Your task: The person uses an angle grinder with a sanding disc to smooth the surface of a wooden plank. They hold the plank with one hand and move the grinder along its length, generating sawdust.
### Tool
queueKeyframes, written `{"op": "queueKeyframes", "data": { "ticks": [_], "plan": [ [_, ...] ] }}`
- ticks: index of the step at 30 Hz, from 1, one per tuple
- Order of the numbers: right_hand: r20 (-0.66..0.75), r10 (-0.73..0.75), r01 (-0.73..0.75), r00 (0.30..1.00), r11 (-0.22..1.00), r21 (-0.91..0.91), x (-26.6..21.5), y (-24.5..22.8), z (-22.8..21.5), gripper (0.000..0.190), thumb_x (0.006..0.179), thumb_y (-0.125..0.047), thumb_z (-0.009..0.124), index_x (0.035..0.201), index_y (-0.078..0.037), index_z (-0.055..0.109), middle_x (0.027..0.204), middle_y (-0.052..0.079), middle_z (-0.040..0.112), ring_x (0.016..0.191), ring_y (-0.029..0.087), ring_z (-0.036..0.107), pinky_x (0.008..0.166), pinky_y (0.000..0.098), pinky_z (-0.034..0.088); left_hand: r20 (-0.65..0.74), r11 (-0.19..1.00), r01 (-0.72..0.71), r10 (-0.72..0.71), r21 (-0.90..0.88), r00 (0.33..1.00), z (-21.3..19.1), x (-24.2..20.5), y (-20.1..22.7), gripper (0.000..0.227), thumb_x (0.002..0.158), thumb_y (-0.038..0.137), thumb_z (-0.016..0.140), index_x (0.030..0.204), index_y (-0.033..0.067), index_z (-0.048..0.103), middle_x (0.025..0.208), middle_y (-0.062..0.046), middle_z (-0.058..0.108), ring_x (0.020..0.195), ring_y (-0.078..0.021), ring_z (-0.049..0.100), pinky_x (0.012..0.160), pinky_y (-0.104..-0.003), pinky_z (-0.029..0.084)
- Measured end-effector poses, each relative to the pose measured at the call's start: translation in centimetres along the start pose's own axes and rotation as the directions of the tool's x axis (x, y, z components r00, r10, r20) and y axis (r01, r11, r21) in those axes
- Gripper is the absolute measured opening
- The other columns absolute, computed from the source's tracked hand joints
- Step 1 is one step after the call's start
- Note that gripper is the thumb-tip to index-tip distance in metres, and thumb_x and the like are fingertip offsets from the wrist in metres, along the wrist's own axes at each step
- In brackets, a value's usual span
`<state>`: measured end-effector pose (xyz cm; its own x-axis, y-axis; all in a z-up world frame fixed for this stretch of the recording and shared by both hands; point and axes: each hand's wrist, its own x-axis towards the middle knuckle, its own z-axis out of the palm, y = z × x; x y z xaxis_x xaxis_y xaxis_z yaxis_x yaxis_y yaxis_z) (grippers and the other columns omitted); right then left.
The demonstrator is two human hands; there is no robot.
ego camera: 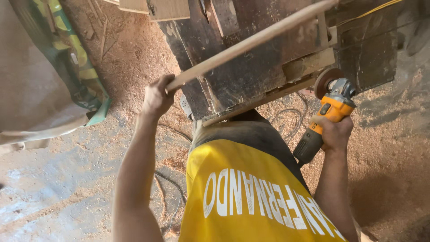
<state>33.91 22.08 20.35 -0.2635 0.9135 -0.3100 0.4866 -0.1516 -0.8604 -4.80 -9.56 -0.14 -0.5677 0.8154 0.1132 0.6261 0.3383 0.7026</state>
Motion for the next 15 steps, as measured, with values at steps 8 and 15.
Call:
{"op": "queueKeyframes", "data": {
  "ticks": [8, 15],
  "plan": [
    [0.074, -0.087, 0.083, 0.993, 0.995, 0.05, 1.6, -2.0, 1.1, 0.046, 0.077, 0.005, 0.073, 0.121, -0.001, 0.061, 0.106, 0.005, 0.066, 0.089, 0.016, 0.068, 0.079, 0.0307, 0.061, -0.297, 0.976, 0.15, -0.191, -0.156, 0.936, 4.7, 5.4, 3.3, 0.016, 0.102, 0.017, 0.075, 0.109, 0.0038, 0.069, 0.089, -0.011, 0.079, 0.06, -0.0138, 0.072, 0.044, -0.026, 0.055],
    [0.197, -0.145, 0.156, 0.97, 0.987, -0.041, 2.1, -5.4, 3.7, 0.048, 0.08, 0.003, 0.075, 0.125, 0.0, 0.059, 0.108, 0.005, 0.066, 0.095, 0.016, 0.07, 0.084, 0.0304, 0.06, -0.393, 0.96, 0.106, -0.205, -0.259, 0.897, 5.7, 7.5, 4.0, 0.014, 0.1, 0.017, 0.074, 0.106, 0.0063, 0.069, 0.093, -0.009, 0.078, 0.074, -0.0151, 0.076, 0.056, -0.027, 0.06]
  ]
}}
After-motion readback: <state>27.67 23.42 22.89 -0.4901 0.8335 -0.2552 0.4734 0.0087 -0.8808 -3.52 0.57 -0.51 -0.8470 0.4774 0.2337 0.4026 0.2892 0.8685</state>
